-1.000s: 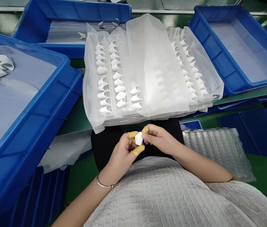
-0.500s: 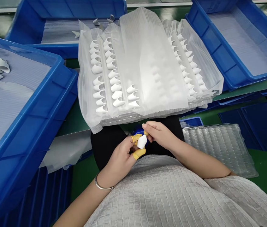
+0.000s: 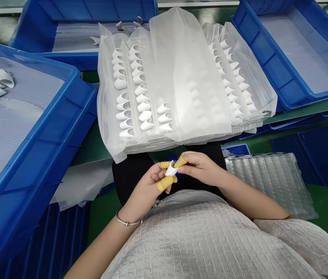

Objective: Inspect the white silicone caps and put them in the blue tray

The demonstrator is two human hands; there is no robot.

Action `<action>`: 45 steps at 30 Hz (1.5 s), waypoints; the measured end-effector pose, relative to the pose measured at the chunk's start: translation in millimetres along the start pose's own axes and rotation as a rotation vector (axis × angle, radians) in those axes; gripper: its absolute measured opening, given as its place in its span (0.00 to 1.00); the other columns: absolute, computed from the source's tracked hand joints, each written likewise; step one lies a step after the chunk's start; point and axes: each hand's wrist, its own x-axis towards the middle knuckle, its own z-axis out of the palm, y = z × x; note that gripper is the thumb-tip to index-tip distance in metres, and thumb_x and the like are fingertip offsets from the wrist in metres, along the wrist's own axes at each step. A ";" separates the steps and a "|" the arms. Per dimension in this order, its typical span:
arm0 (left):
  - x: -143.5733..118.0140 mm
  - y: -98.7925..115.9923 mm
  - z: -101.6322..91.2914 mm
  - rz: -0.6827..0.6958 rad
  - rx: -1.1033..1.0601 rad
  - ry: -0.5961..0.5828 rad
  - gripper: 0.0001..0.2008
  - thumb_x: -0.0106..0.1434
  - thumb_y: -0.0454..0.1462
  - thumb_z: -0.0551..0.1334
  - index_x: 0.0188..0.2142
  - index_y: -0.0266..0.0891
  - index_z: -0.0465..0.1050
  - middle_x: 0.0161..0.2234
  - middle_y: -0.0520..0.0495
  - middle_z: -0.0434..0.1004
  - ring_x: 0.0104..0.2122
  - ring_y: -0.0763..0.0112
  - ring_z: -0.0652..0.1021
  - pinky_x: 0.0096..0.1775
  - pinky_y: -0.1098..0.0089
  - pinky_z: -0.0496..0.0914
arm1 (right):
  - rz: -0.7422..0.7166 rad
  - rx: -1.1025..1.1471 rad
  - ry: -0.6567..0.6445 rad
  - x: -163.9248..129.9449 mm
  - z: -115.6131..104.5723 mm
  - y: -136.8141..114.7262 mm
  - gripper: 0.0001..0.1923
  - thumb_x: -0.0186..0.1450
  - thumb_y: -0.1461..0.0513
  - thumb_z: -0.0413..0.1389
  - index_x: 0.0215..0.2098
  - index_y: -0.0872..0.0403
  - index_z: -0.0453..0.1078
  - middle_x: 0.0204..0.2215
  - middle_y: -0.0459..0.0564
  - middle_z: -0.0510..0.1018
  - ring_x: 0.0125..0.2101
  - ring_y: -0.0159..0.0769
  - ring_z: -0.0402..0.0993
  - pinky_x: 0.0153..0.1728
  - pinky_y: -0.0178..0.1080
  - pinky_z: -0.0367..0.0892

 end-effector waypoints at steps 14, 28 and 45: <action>-1.7 3.2 4.6 0.141 0.502 0.229 0.16 0.53 0.38 0.70 0.35 0.41 0.64 0.27 0.55 0.69 0.26 0.75 0.70 0.28 0.72 0.65 | 0.264 -0.114 0.070 1.3 15.6 -12.0 0.21 0.56 0.51 0.68 0.32 0.53 0.63 0.26 0.40 0.64 0.26 0.29 0.59 0.25 0.33 0.55; -6.5 1.0 2.7 0.164 0.636 0.209 0.13 0.55 0.38 0.70 0.33 0.41 0.66 0.25 0.56 0.66 0.24 0.75 0.67 0.27 0.72 0.63 | 0.376 0.240 0.089 5.5 16.0 3.1 0.22 0.67 0.44 0.54 0.30 0.54 0.62 0.22 0.41 0.66 0.23 0.28 0.63 0.23 0.32 0.60; -4.4 -2.2 -2.2 0.166 0.364 0.146 0.15 0.59 0.41 0.68 0.41 0.41 0.66 0.30 0.53 0.71 0.29 0.72 0.72 0.31 0.70 0.67 | 0.084 0.172 0.012 -1.2 3.0 12.5 0.15 0.63 0.59 0.64 0.46 0.53 0.73 0.38 0.47 0.74 0.36 0.32 0.70 0.39 0.37 0.66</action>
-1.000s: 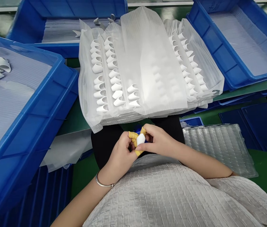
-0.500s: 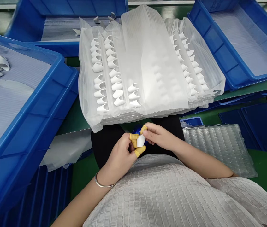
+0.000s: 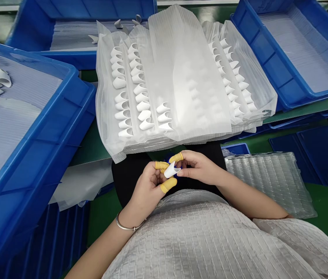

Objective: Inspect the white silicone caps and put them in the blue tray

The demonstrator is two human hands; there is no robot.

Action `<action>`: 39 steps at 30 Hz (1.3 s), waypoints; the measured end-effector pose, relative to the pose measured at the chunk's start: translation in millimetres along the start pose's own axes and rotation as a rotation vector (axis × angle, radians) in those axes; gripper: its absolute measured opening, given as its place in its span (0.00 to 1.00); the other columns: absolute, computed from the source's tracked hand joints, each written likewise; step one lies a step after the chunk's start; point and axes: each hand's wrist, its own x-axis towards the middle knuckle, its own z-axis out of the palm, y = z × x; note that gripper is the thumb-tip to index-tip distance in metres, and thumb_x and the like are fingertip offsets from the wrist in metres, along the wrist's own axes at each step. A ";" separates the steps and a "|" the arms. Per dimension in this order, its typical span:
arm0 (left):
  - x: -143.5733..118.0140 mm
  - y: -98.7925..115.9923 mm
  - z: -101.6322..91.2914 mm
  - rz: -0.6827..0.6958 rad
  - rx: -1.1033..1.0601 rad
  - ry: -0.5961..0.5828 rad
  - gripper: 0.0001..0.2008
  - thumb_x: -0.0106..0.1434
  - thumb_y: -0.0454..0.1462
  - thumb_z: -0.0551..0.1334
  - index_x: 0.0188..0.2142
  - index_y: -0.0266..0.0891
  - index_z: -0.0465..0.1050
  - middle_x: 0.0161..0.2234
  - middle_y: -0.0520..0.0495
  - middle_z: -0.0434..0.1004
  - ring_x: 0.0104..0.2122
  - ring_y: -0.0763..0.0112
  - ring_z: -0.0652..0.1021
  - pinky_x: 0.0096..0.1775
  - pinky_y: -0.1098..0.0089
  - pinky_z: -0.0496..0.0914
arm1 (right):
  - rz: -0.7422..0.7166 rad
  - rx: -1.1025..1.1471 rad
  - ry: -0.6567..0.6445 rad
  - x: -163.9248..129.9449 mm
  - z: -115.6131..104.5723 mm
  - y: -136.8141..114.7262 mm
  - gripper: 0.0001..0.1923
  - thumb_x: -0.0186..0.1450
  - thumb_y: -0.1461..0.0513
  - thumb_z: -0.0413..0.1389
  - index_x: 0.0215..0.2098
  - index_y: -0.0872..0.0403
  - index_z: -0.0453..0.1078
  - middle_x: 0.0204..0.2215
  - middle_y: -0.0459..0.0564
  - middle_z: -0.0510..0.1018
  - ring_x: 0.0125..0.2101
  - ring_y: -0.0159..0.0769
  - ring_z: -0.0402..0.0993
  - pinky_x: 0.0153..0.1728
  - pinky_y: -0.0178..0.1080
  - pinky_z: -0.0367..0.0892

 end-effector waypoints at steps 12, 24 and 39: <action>2.2 -10.5 -4.9 0.360 0.296 0.101 0.08 0.63 0.37 0.66 0.38 0.42 0.67 0.32 0.53 0.68 0.27 0.75 0.70 0.30 0.71 0.67 | 0.135 -0.110 0.034 1.9 8.6 -3.6 0.16 0.66 0.51 0.60 0.34 0.56 0.72 0.28 0.44 0.68 0.30 0.31 0.64 0.31 0.35 0.61; -1.3 -11.0 -5.4 0.295 0.290 0.105 0.06 0.65 0.39 0.64 0.38 0.42 0.68 0.28 0.55 0.68 0.25 0.76 0.69 0.28 0.73 0.65 | 0.005 -0.214 0.047 -2.5 3.1 -7.7 0.20 0.62 0.54 0.65 0.49 0.53 0.70 0.40 0.49 0.72 0.39 0.36 0.69 0.39 0.38 0.66; -0.4 -14.2 -6.4 0.297 0.285 0.087 0.06 0.64 0.39 0.65 0.37 0.42 0.68 0.30 0.54 0.67 0.26 0.74 0.69 0.29 0.70 0.66 | -0.030 -0.264 -0.001 -1.7 0.3 -13.1 0.12 0.65 0.59 0.63 0.45 0.53 0.73 0.40 0.49 0.73 0.40 0.36 0.70 0.40 0.38 0.67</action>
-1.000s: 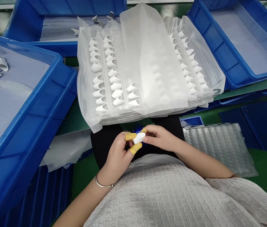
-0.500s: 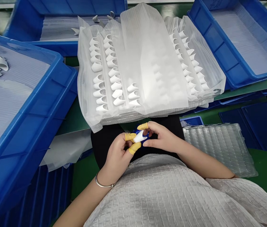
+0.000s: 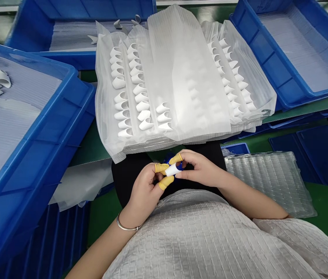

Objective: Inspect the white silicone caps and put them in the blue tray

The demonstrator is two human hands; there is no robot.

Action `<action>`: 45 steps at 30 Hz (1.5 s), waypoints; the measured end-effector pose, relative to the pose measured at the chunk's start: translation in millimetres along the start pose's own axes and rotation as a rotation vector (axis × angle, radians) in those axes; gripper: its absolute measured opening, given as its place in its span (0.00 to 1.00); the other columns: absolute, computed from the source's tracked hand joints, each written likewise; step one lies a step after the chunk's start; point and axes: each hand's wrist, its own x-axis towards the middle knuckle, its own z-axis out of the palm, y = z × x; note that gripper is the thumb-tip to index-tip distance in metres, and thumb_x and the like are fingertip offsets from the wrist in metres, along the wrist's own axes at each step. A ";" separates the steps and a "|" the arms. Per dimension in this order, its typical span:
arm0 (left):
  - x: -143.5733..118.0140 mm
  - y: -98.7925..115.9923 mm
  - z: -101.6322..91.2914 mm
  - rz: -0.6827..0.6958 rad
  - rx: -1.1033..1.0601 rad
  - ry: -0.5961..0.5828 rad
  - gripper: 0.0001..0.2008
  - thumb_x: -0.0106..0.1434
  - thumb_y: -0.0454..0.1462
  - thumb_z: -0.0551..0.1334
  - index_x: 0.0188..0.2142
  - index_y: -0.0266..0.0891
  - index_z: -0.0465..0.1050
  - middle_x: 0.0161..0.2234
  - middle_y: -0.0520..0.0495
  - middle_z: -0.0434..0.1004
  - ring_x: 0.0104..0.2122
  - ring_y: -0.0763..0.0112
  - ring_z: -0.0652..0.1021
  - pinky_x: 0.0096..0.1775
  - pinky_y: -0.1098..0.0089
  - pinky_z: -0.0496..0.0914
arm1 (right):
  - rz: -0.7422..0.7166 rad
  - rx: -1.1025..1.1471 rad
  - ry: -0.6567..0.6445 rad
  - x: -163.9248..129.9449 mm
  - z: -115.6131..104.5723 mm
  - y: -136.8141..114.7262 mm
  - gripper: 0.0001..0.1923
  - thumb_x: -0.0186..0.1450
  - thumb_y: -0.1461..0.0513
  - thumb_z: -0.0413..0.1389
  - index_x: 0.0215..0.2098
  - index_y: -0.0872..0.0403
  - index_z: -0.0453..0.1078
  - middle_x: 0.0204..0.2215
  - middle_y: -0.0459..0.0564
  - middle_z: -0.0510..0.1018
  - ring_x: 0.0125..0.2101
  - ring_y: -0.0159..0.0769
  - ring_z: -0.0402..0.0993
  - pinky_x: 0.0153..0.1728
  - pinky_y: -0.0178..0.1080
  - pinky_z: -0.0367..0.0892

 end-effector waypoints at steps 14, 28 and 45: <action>6.3 18.7 -6.2 0.295 0.290 -0.040 0.08 0.66 0.35 0.62 0.30 0.40 0.65 0.27 0.52 0.67 0.26 0.72 0.70 0.27 0.72 0.66 | 0.104 0.067 -0.170 0.9 -1.2 3.8 0.14 0.63 0.55 0.63 0.42 0.55 0.73 0.35 0.46 0.68 0.36 0.32 0.66 0.37 0.36 0.65; -7.3 16.4 -23.7 0.452 0.276 0.092 0.16 0.66 0.32 0.60 0.53 0.45 0.66 0.35 0.49 0.71 0.32 0.69 0.74 0.35 0.67 0.73 | 0.088 -0.144 0.006 39.4 -52.0 -103.4 0.08 0.68 0.59 0.57 0.35 0.55 0.71 0.31 0.46 0.74 0.32 0.32 0.70 0.33 0.35 0.63; -35.7 18.0 -136.7 0.129 0.467 0.328 0.10 0.68 0.36 0.58 0.48 0.41 0.71 0.35 0.46 0.74 0.31 0.69 0.73 0.34 0.66 0.72 | 0.218 -1.106 0.045 174.1 -93.1 -52.4 0.16 0.65 0.54 0.55 0.23 0.52 0.69 0.24 0.50 0.73 0.20 0.39 0.68 0.22 0.40 0.56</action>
